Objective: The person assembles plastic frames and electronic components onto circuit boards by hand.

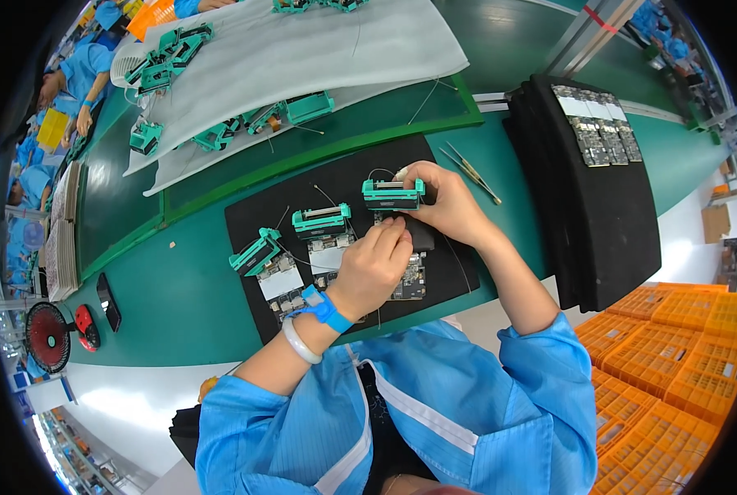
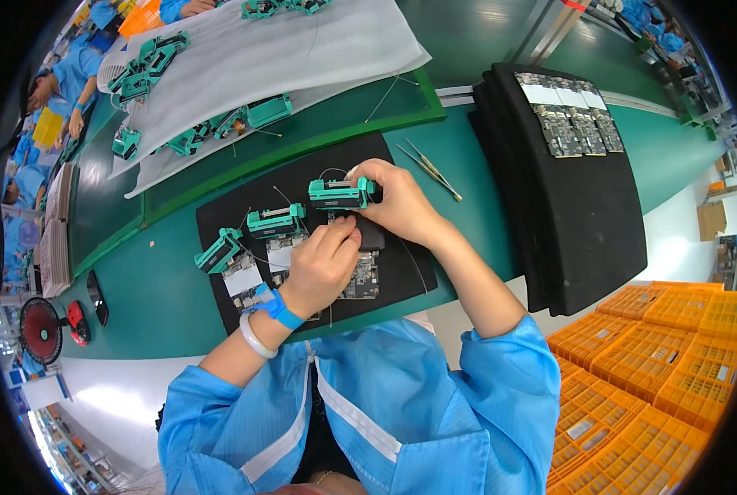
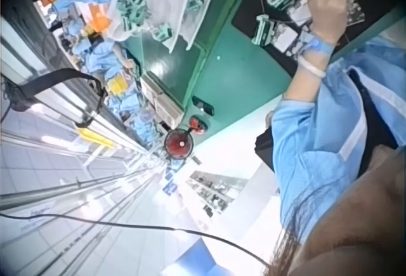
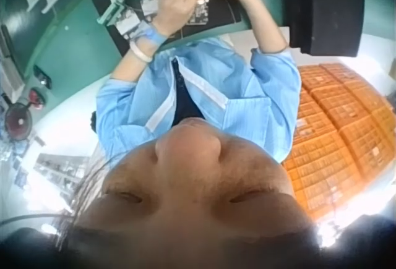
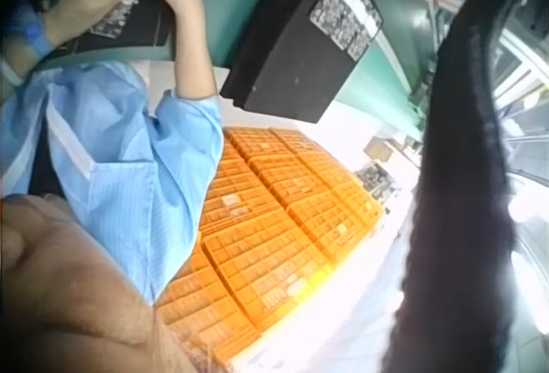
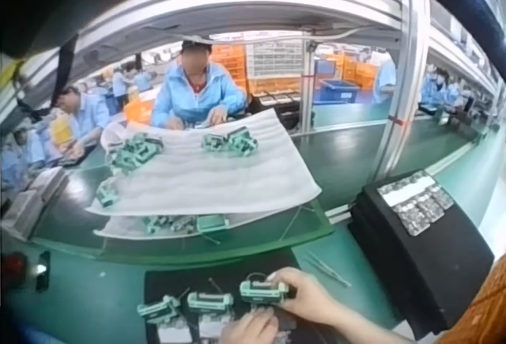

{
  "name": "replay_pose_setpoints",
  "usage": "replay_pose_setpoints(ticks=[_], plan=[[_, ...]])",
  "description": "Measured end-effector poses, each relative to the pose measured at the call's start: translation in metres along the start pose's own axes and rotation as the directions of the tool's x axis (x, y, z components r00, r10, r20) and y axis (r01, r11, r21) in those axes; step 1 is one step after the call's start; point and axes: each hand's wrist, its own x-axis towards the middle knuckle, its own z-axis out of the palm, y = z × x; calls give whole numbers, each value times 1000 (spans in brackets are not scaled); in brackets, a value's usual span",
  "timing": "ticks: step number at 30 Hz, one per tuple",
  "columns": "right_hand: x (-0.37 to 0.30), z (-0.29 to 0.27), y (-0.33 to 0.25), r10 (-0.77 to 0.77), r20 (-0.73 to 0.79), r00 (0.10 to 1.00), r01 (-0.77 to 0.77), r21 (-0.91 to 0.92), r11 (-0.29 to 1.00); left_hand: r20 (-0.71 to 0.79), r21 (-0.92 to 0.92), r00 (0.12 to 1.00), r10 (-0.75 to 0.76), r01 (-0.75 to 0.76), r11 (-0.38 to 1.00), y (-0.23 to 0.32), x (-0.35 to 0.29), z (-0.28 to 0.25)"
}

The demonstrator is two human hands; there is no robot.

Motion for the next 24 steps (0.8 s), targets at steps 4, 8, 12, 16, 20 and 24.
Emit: replay_pose_setpoints(ticks=[4,8,12,16,20,24], plan=[[-2,-2,-5,14,-6,1000,-14,39,999,41,3,999,15,-16,1000,0,2,-3],[0,-2,-6,33,-10,999,-33,14,999,97,8,995,39,-40,999,-3,7,-3],[-2,-1,-1,-27,-24,999,27,29,999,179,42,981,79,-88,995,-2,11,-6],[-2,-3,2,-213,-74,974,209,-58,976,148,5,987,62,-63,998,-4,11,-6],[-2,-7,-10,-67,-99,993,62,-57,997,-11,-56,1000,17,-18,998,-4,2,-18],[-9,-11,-10,-83,-119,989,90,48,995,238,-239,969,-72,130,962,18,-23,-90]])
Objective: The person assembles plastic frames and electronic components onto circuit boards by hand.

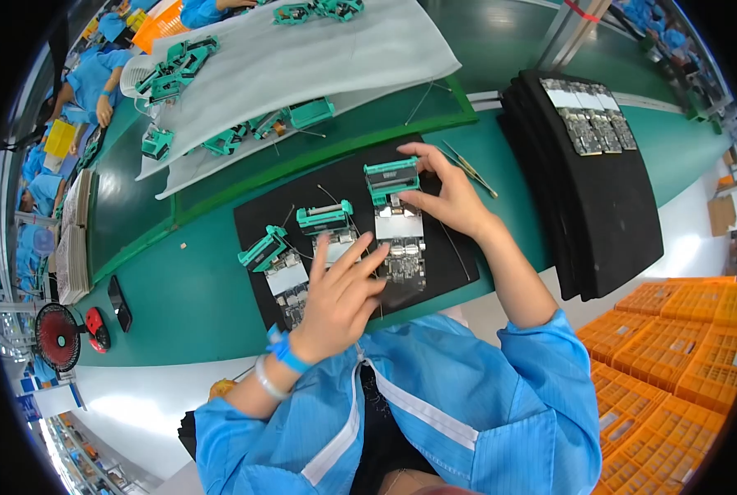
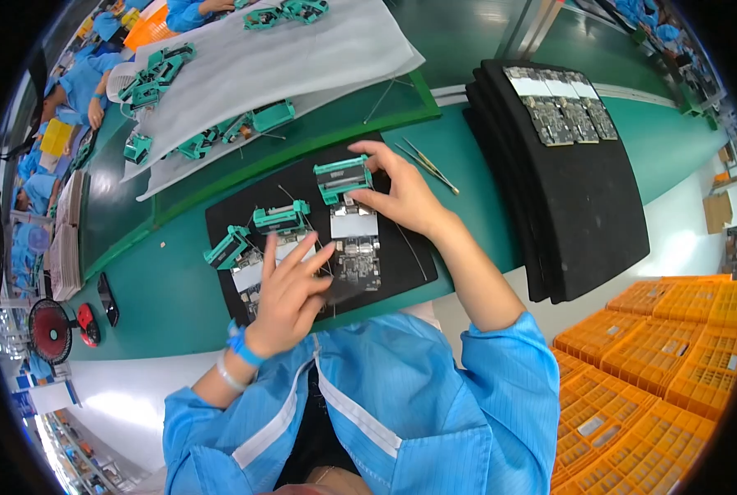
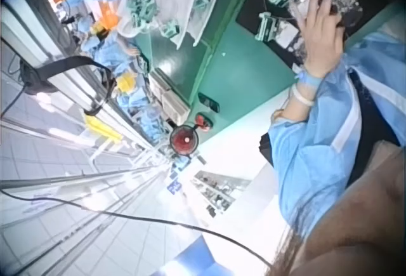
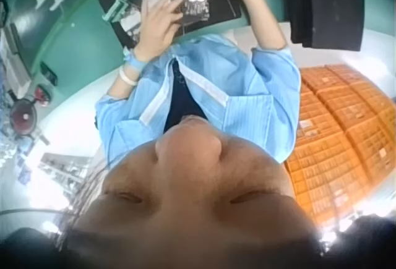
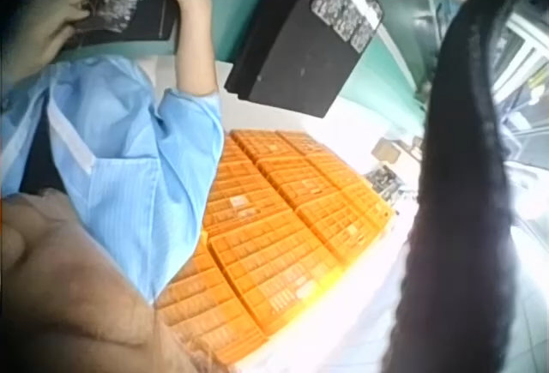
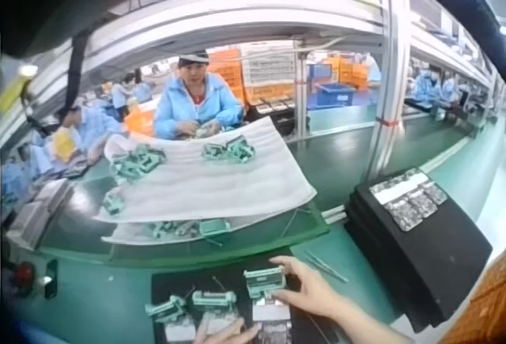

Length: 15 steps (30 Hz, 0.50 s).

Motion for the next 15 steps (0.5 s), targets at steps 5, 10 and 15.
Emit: replay_pose_setpoints(ticks=[5,10,15], plan=[[4,4,17,-139,1,990,138,-127,982,189,2,968,-167,170,986,-39,-26,-37],[-3,10,5,64,-135,989,-72,-52,996,268,-49,947,-177,196,979,-82,-4,-63],[6,12,1,-17,-130,991,-14,-235,972,310,-282,930,-197,288,915,-121,21,-69]])
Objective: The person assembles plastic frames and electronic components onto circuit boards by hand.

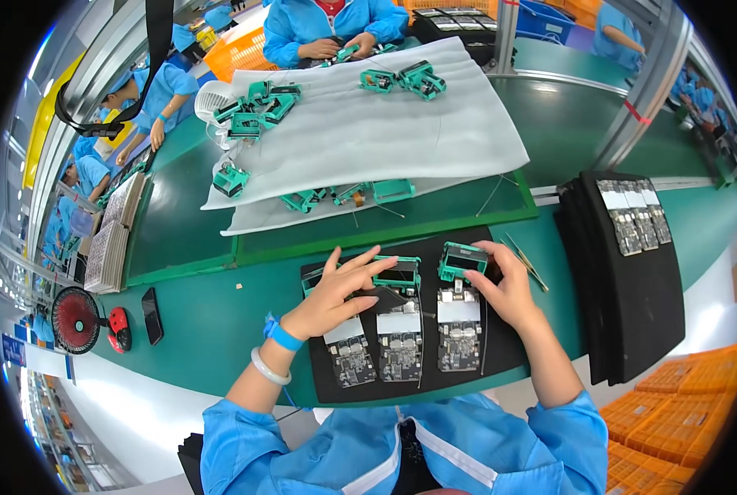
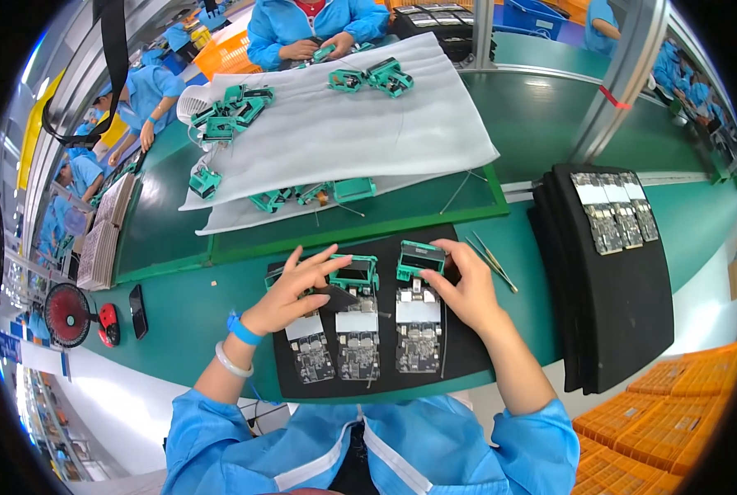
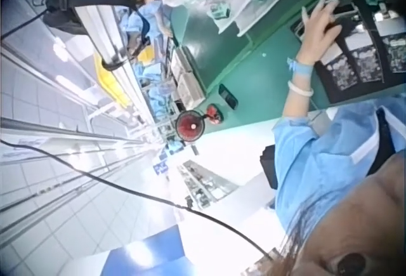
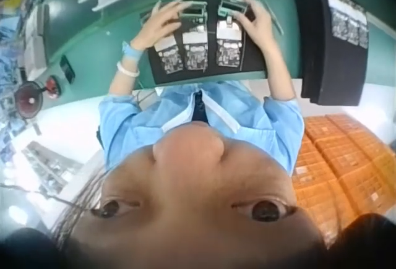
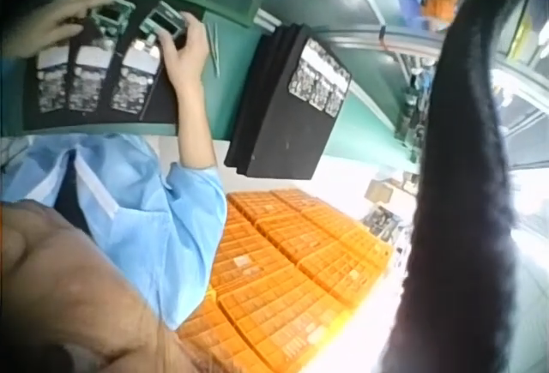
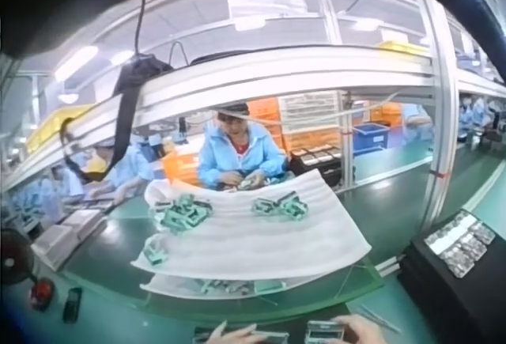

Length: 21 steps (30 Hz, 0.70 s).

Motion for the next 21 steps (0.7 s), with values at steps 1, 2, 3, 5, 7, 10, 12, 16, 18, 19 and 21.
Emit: replay_pose_setpoints(ticks=[1,2,3,5,7,10,12,16,18,19,21], plan=[[2,1,-2,-132,-36,991,129,-96,987,-5,3,1000,-2,2,1000,-5,3,0],[4,3,-3,-96,-45,994,93,-78,993,-13,-12,1000,8,-9,1000,-12,7,2],[5,5,0,-109,-64,992,99,-135,986,-23,-27,1000,18,-19,999,-18,10,3],[6,6,-1,23,-66,998,-28,-73,997,-57,102,997,50,-44,994,-16,14,6],[9,7,-7,5,-73,997,-12,-90,996,-94,189,993,65,-46,981,-17,15,12],[12,10,-6,-16,-81,997,5,-128,992,-138,215,989,43,-12,977,-14,15,18],[13,9,-5,-11,-74,997,-1,-161,987,-146,212,989,26,6,977,-7,15,20],[9,10,-10,33,31,999,-31,-59,998,-156,176,987,-28,56,983,6,8,31],[7,12,-12,26,44,999,-25,-30,999,-148,115,987,-58,75,990,11,3,35],[7,13,-13,19,55,998,-19,0,1000,-150,113,987,-62,79,990,13,-1,36],[7,8,-8,123,-46,991,-112,188,976,-203,174,979,-35,71,982,17,-7,34]])
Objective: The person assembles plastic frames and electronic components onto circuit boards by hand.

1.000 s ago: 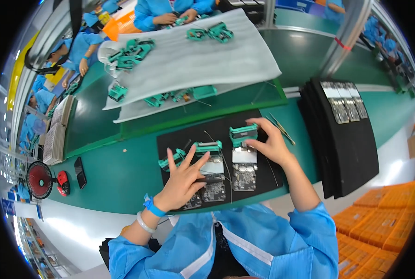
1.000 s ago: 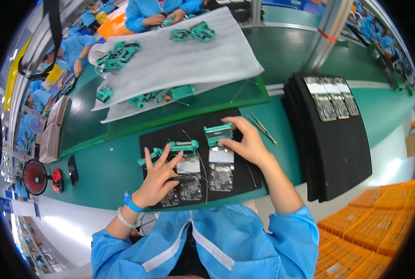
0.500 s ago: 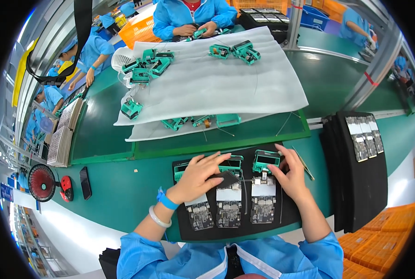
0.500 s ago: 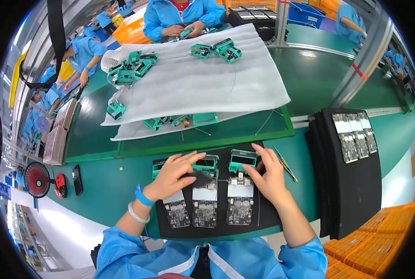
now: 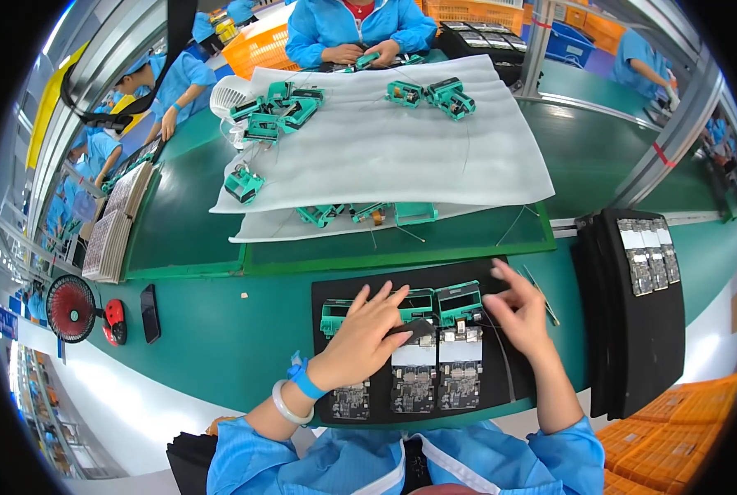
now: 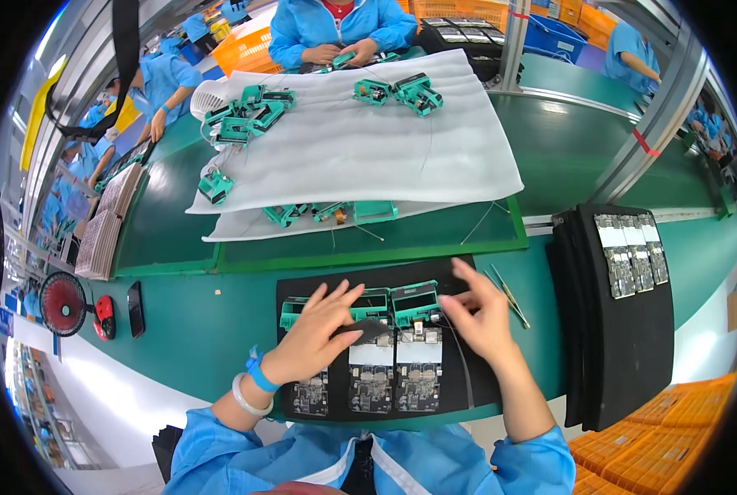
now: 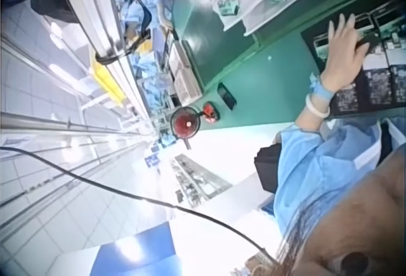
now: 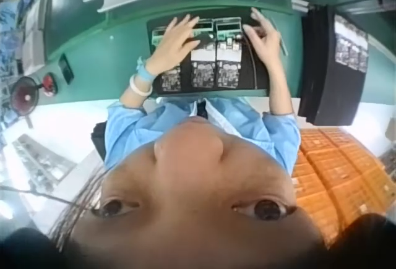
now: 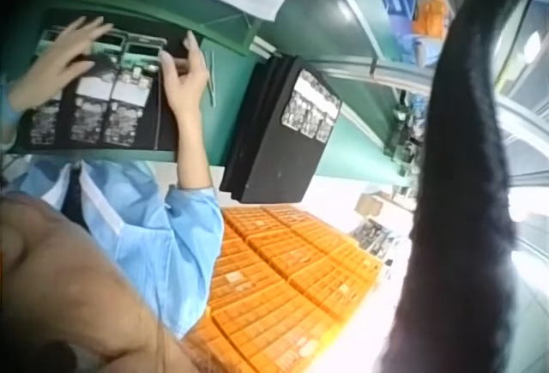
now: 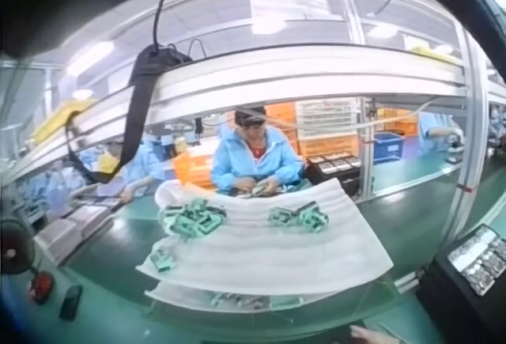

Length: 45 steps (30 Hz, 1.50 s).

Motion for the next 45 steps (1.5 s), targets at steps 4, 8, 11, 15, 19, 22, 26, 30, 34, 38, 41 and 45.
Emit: replay_pose_setpoints(ticks=[4,8,11,15,19,22,26,30,34,38,41,45], plan=[[-27,-37,-14,10,-106,994,-51,-392,918,-252,-9,967,-30,29,1000,17,-45,-30],[-73,-54,-18,176,71,982,-142,-341,929,-460,-314,799,-387,261,913,-1,-115,-14],[-83,-45,-3,293,-66,954,-298,-88,951,-195,-855,690,-697,229,465,-13,-147,10],[-76,-38,-13,446,31,895,-441,220,870,-119,-960,664,-738,113,257,-13,-153,22],[-71,-18,-17,443,211,871,-489,433,757,-141,-978,656,-741,26,209,-21,-166,7],[-68,6,-10,471,344,812,-581,545,605,-118,-991,603,-789,-21,132,-8,-171,-7],[-55,48,-42,388,437,811,-583,553,596,-187,-982,636,-749,-136,130,-21,-212,-20],[-42,104,-83,195,578,792,-570,586,576,-362,-905,532,-766,-396,153,-54,-293,-34],[-33,123,-90,-163,682,713,-493,653,575,-414,-816,337,-846,-549,181,-73,-348,-63],[-36,110,-76,-34,665,746,-362,448,818,-541,-771,201,-817,-507,386,-123,-410,-113],[-55,77,-48,60,524,849,-161,149,976,-583,-737,174,-794,-526,425,-181,-400,-147],[-101,34,-19,-30,236,971,103,-304,947,-492,-656,-2,-870,-657,372,-266,-361,-199]])
